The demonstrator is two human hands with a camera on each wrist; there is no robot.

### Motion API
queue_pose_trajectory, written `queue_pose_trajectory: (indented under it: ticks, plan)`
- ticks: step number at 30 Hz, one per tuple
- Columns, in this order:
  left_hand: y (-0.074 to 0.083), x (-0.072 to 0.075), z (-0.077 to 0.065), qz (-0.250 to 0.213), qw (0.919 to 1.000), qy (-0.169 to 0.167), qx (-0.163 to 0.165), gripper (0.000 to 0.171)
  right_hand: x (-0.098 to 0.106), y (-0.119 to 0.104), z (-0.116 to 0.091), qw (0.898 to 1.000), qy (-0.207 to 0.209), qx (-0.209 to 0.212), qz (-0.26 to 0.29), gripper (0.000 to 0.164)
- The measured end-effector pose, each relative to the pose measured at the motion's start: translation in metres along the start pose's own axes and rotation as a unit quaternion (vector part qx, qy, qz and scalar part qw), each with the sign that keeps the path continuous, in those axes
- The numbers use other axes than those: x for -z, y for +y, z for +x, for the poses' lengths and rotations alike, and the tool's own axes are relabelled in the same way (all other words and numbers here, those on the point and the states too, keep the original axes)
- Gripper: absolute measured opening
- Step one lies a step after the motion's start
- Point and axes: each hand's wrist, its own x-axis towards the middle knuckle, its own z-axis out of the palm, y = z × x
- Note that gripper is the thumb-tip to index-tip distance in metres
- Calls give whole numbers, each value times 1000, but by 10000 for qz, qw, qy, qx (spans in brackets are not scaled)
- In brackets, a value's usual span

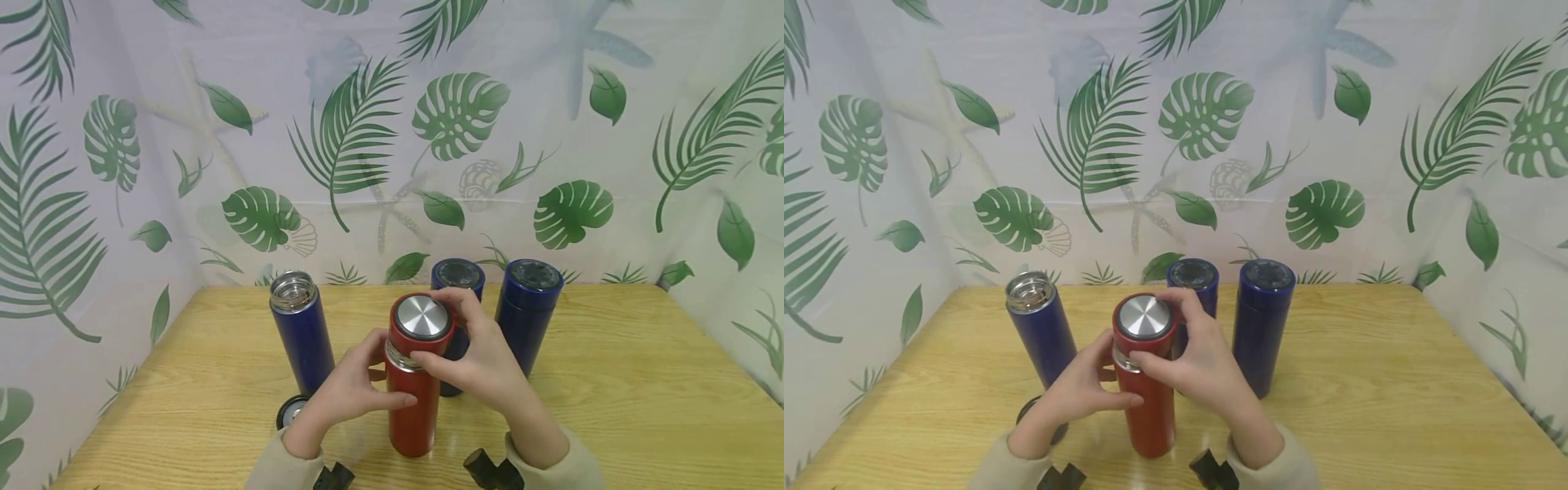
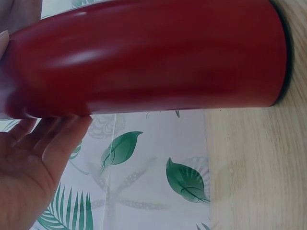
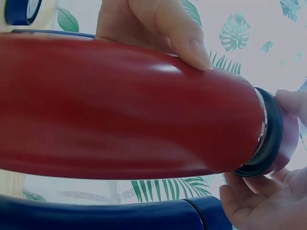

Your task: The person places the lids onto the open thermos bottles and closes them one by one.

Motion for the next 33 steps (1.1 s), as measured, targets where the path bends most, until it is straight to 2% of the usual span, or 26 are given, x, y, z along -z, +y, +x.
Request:
queue_pose_trajectory:
  ticks: [6, 20, 27, 33]
  plan:
    - [21, 0, -4, 38, 10000, -32, 34, 61, -3, 0, 1, 9999, -97, 4, -25, 62]
    - [21, 2, -3, 13, 9999, -88, 86, 65, -3, 1, 3, 9980, -521, -216, -292, 59]
    - [22, 1, -3, 8, 9999, -122, 114, 65, -1, 0, 3, 9970, -633, -133, -426, 58]
    - [6, 1, 0, -74, 9999, -75, 22, 68, 0, 1, 4, 9989, -357, 61, -290, 54]
